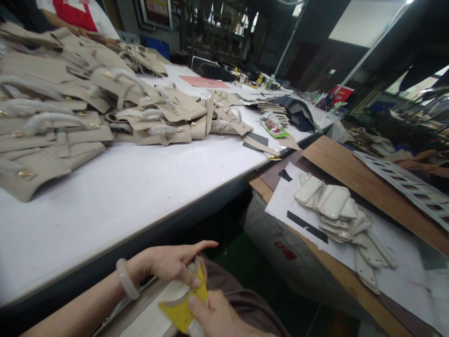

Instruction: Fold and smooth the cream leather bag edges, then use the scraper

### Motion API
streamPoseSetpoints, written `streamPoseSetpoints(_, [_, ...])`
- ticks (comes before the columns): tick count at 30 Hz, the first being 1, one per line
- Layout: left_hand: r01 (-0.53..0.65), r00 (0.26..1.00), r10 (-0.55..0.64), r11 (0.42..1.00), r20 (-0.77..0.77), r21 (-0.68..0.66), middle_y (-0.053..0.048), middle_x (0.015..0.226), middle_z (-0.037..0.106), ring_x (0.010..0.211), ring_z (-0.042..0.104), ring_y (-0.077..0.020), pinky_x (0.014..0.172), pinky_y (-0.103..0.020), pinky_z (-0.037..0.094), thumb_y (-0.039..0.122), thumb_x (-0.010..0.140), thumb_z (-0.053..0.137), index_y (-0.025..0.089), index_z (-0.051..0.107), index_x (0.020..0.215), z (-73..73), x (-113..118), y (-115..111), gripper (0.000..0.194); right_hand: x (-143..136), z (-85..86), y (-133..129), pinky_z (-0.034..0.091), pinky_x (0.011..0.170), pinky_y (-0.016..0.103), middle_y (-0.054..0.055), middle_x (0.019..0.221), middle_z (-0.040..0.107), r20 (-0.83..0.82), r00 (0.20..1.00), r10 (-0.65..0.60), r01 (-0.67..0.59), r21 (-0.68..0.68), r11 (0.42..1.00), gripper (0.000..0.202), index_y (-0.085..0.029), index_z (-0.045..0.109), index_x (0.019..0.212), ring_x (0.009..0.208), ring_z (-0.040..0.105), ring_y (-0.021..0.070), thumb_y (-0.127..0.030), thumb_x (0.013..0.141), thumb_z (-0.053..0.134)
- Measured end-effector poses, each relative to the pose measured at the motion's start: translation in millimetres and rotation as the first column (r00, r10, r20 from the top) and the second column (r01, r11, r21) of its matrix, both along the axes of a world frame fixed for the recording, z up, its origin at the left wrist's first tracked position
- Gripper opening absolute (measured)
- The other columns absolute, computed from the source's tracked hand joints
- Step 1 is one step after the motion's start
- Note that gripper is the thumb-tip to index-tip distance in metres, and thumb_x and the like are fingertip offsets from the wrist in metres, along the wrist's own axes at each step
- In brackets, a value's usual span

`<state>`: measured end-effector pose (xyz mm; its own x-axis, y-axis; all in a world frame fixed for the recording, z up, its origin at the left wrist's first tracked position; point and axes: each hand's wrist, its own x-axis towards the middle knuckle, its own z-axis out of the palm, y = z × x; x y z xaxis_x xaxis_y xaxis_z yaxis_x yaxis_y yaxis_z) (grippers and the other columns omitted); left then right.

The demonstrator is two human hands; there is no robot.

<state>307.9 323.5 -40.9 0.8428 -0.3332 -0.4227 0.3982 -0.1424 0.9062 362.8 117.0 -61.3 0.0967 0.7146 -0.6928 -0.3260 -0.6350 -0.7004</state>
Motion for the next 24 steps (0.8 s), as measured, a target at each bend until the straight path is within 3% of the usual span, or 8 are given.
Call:
streamPoseSetpoints(3, [-0.069, 0.998, 0.066, 0.986, -0.022, -0.154, -0.008, 0.113, 0.068, 0.094, 0.066, -0.0221, 0.079, -0.032, 0.052, 0.023, 0.070, 0.073, 0.021, 0.002, 0.156, -5.0, -2, -4, 0.111, -10, -11.3, 6, 0.036, 0.048, 0.021, 0.006, 0.067, 0.057, 0.045, 0.999, 0.011, -0.011, -0.003, 1.000, 0.092, -0.010, 0.066, 0.086, 0.055, 0.048, 0.0117, -0.096, 0.056, 0.053])
streamPoseSetpoints(6, [-0.136, 0.991, 0.137, 0.987, 0.001, -0.088, -0.009, 0.119, 0.065, 0.089, 0.065, -0.0198, 0.076, -0.031, 0.051, 0.023, 0.071, 0.073, 0.023, -0.002, 0.156, -2.4, -6, -8, 0.113, -19, -16.4, 11, 0.033, 0.043, 0.022, 0.005, 0.058, 0.055, 0.051, 0.998, 0.028, -0.025, -0.060, 0.998, 0.097, -0.011, 0.065, 0.076, 0.045, 0.046, 0.0108, -0.102, 0.050, 0.045])
streamPoseSetpoints(9, [-0.239, 0.971, 0.239, 0.971, 0.011, -0.023, -0.014, 0.139, 0.054, 0.107, 0.063, -0.0229, 0.089, -0.035, 0.050, 0.039, 0.081, 0.070, 0.022, 0.001, 0.156, 4.9, -18, -10, 0.103, -23, -14.6, 3, 0.037, 0.045, 0.022, 0.008, 0.060, 0.058, -0.021, 0.997, 0.074, -0.075, -0.029, 0.997, 0.096, -0.011, 0.065, 0.069, 0.047, 0.051, 0.0115, -0.102, 0.048, 0.045])
streamPoseSetpoints(11, [-0.370, 0.929, 0.371, 0.929, 0.013, -0.015, -0.015, 0.147, 0.048, 0.126, 0.053, -0.0252, 0.104, -0.037, 0.043, 0.052, 0.086, 0.062, 0.018, 0.011, 0.155, 8.5, -32, -10, 0.092, -21, -9.7, -9, 0.039, 0.049, 0.021, 0.007, 0.062, 0.059, -0.031, 0.996, 0.083, -0.082, 0.031, 0.996, 0.093, -0.010, 0.067, 0.069, 0.050, 0.052, 0.0103, -0.099, 0.051, 0.050])
streamPoseSetpoints(14, [-0.545, 0.838, 0.544, 0.834, 0.033, 0.085, -0.012, 0.146, 0.051, 0.135, 0.046, -0.0256, 0.115, -0.037, 0.033, 0.063, 0.091, 0.051, 0.018, 0.035, 0.149, 10.5, -56, -13, 0.075, -11, 1.6, -24, 0.035, 0.047, 0.021, 0.001, 0.052, 0.052, 0.071, 0.992, -0.107, 0.103, 0.055, 0.993, 0.087, -0.010, 0.070, 0.079, 0.045, 0.047, 0.0094, -0.093, 0.060, 0.055])
streamPoseSetpoints(18, [-0.594, 0.797, 0.600, 0.765, 0.059, 0.249, -0.007, 0.146, 0.054, 0.136, 0.046, -0.0271, 0.120, -0.037, 0.026, 0.066, 0.093, 0.044, 0.018, 0.054, 0.138, 14.9, -76, -23, 0.066, -1, 8.2, -17, 0.030, 0.043, 0.022, -0.006, 0.047, 0.043, 0.159, 0.867, -0.473, 0.458, 0.122, 0.880, 0.084, -0.012, 0.066, 0.088, 0.038, 0.040, 0.0085, -0.091, 0.059, 0.060])
streamPoseSetpoints(21, [-0.586, 0.809, 0.580, 0.780, 0.098, 0.219, -0.003, 0.135, 0.063, 0.126, 0.055, -0.0257, 0.115, -0.034, 0.034, 0.061, 0.096, 0.042, 0.020, 0.063, 0.130, 21.5, -78, -33, 0.057, -5, -4.3, -2, 0.028, 0.043, 0.021, -0.007, 0.048, 0.042, 0.134, 0.857, -0.498, 0.478, 0.156, 0.864, 0.069, -0.015, 0.061, 0.078, 0.040, 0.038, 0.0071, -0.083, 0.069, 0.061])
streamPoseSetpoints(24, [-0.591, 0.807, 0.580, 0.792, 0.115, 0.155, 0.000, 0.122, 0.071, 0.114, 0.063, -0.0226, 0.108, -0.031, 0.041, 0.057, 0.099, 0.042, 0.023, 0.065, 0.127, 24.5, -75, -39, 0.050, -13, -21.5, 5, 0.031, 0.041, 0.021, -0.005, 0.055, 0.049, 0.152, 0.871, -0.468, 0.446, 0.156, 0.881, 0.066, -0.016, 0.064, 0.091, 0.044, 0.043, 0.0097, -0.080, 0.074, 0.059])
